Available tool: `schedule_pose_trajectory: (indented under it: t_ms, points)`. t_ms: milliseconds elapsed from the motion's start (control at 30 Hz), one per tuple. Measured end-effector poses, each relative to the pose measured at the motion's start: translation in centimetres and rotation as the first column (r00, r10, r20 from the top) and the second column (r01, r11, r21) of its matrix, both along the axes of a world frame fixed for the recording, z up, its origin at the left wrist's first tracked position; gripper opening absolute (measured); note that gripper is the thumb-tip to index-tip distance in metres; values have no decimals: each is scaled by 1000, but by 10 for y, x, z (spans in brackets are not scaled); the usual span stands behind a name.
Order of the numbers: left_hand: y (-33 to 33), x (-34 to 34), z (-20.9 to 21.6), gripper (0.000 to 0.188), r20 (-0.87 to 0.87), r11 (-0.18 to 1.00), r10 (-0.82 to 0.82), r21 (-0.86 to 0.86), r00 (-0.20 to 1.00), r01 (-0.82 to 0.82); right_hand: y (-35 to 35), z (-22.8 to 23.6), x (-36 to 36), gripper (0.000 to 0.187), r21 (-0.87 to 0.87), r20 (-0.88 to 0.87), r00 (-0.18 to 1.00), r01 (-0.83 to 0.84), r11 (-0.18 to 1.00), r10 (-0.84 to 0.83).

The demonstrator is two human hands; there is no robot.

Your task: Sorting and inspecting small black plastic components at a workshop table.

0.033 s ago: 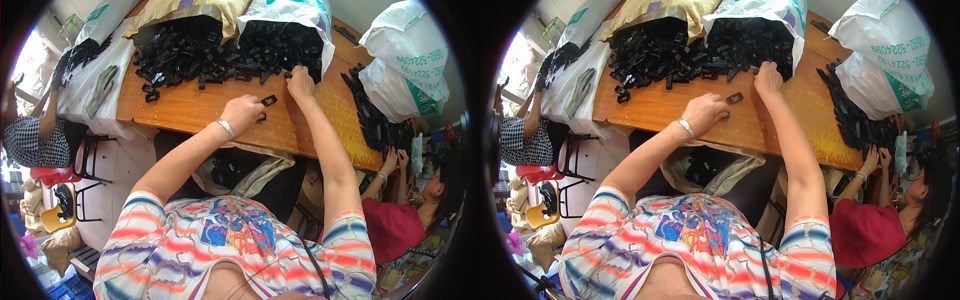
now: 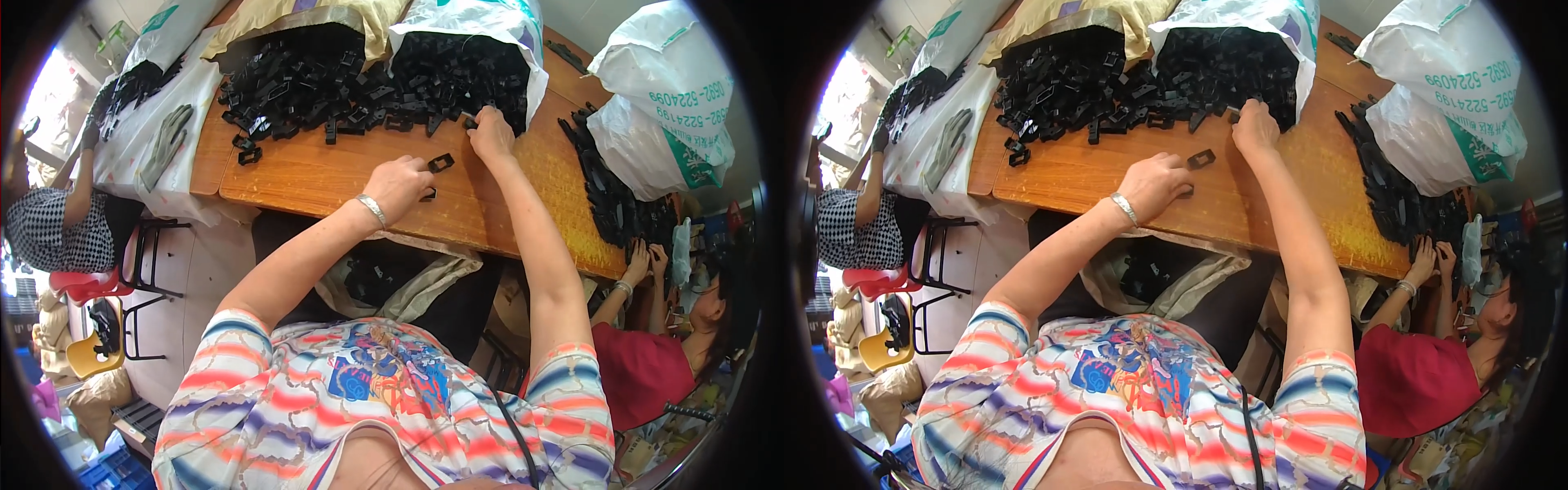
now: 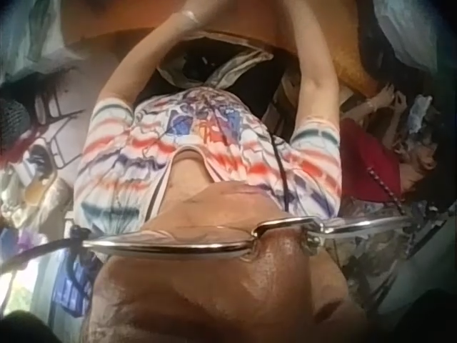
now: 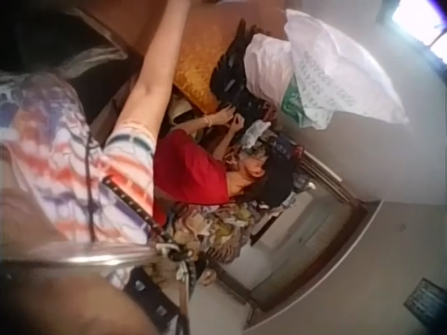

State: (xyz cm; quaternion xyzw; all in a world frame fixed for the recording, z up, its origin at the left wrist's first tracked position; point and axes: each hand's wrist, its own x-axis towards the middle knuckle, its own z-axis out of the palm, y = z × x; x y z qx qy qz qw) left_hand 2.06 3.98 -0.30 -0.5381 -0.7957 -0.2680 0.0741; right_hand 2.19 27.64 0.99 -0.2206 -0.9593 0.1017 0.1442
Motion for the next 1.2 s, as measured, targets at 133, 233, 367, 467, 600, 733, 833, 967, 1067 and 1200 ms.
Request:
schedule_pose_trajectory:
  t_ms: [133, 233, 367, 467, 600, 733, 833, 967, 1067, 1200]
  points:
    - [3, 2, -1, 10, 107, 999, 41, -9, 993, -40, 2, 7, 10, 34, -219, 117, 989, -69, 973, 96]
    - [-5, 2, -2, 14, 128, 995, 62, 73, 990, -72, 5, -3, 31, 36, -301, 72, 989, -100, 948, 127]
    - [-23, 7, -3, 25, 145, 986, 97, 119, 985, -115, -2, -9, 64, 27, -511, 10, 992, -101, 854, 123]
    - [-23, 7, -9, 27, 142, 985, 123, 100, 982, -138, -16, -14, 81, 20, -559, -183, 970, -239, 794, 163]
    - [-22, 4, -14, 25, 139, 980, 146, 113, 979, -162, -69, 5, 96, 24, -316, -362, 820, -556, 769, 443]
    - [-19, 6, -8, 27, 205, 985, 162, 22, 965, -170, -90, 4, 95, 25, -271, -288, 833, -544, 794, 472]
    - [-20, 6, -10, 26, 208, 983, 169, 30, 963, -179, -92, 4, 92, 24, -206, -297, 817, -560, 802, 494]
    - [-20, 6, -8, 26, 235, 985, 164, 22, 958, -173, -89, 7, 91, 23, -178, -258, 816, -567, 805, 518]
    - [-20, 6, -9, 26, 251, 985, 164, 8, 954, -171, -86, 6, 94, 28, -162, -175, 818, -573, 804, 548]
    - [-19, 4, -14, 23, 233, 982, 164, 56, 958, -182, -108, -7, 107, 33, 255, -101, 784, -575, 778, 613]
